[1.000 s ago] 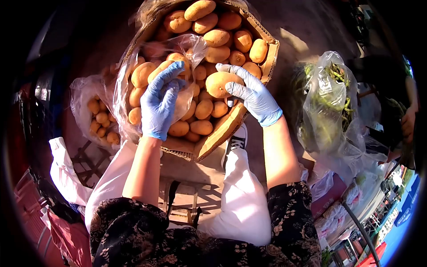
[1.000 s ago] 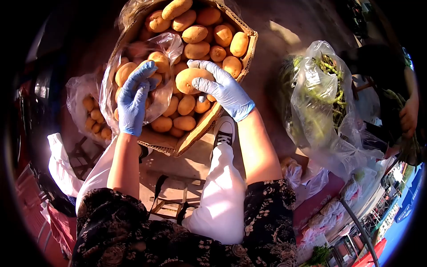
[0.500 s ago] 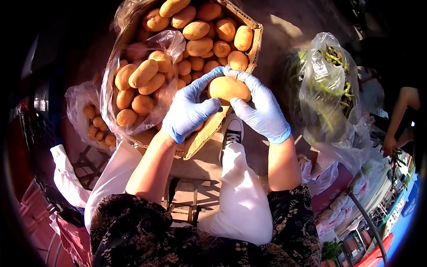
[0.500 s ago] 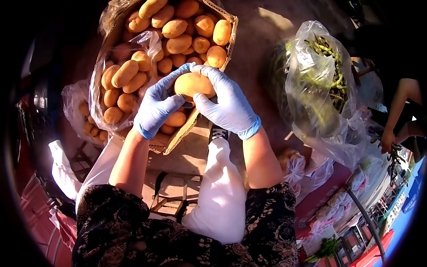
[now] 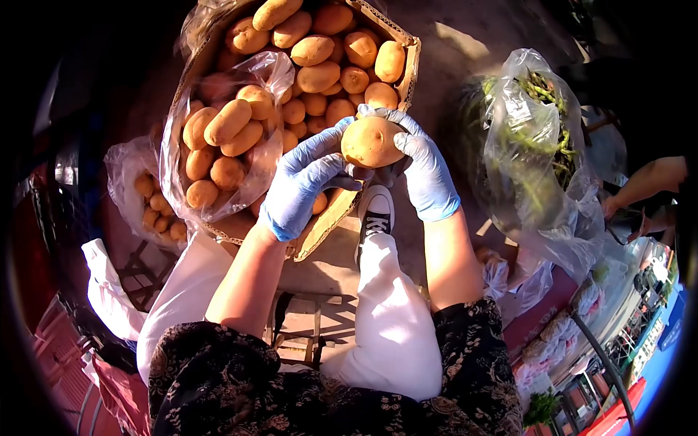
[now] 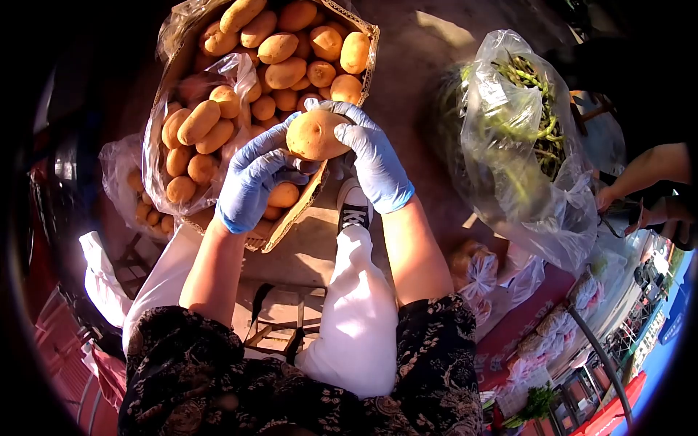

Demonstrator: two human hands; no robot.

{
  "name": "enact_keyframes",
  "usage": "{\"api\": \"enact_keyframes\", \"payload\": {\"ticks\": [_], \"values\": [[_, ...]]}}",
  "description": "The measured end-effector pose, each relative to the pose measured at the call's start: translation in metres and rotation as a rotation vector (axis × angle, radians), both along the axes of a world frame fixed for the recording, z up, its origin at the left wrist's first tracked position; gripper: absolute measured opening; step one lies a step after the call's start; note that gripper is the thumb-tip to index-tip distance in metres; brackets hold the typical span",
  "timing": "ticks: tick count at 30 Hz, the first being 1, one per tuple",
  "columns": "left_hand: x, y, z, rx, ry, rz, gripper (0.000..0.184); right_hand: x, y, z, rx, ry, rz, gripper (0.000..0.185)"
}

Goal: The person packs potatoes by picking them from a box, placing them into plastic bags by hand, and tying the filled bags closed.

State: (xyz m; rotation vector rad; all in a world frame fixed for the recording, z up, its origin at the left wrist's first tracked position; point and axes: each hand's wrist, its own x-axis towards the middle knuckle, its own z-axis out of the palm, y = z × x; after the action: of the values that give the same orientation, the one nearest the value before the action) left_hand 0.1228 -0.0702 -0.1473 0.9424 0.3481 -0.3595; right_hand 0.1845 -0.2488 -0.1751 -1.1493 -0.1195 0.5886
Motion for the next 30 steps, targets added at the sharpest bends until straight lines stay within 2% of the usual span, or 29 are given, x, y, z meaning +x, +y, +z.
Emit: {"api": "enact_keyframes", "payload": {"ticks": [2,7,11,13,15,18,19,27,30], "values": [[0.003,0.000,0.001,-0.011,0.090,0.000,0.047,0.000,0.001,0.001,-0.020,0.014,0.007,0.043],[0.010,-0.001,0.000,0.018,0.104,-0.005,0.040,-0.002,0.005,0.005,-0.074,-0.098,0.036,0.041],[0.010,-0.014,-0.002,0.235,0.150,0.141,0.040,-0.007,0.015,0.012,-0.099,-0.028,-0.025,0.040],[0.009,-0.009,-0.006,0.188,0.111,0.130,0.042,-0.004,0.012,0.015,-0.058,0.080,-0.008,0.041],[0.010,-0.008,0.000,0.152,0.110,0.105,0.049,-0.002,0.010,0.013,-0.060,0.082,-0.011,0.043],[0.005,-0.003,0.001,0.055,0.018,0.033,0.047,0.002,0.012,0.009,-0.096,-0.006,-0.016,0.043],[0.004,-0.003,0.001,0.103,0.015,0.020,0.045,-0.001,0.013,0.013,-0.056,0.115,-0.022,0.043],[0.003,0.001,-0.002,0.085,0.038,0.001,0.050,-0.003,0.015,0.012,-0.151,-0.132,0.009,0.038],[0.003,-0.005,-0.003,0.124,0.064,0.053,0.044,-0.007,0.015,0.010,-0.149,-0.207,0.011,0.037]]}}
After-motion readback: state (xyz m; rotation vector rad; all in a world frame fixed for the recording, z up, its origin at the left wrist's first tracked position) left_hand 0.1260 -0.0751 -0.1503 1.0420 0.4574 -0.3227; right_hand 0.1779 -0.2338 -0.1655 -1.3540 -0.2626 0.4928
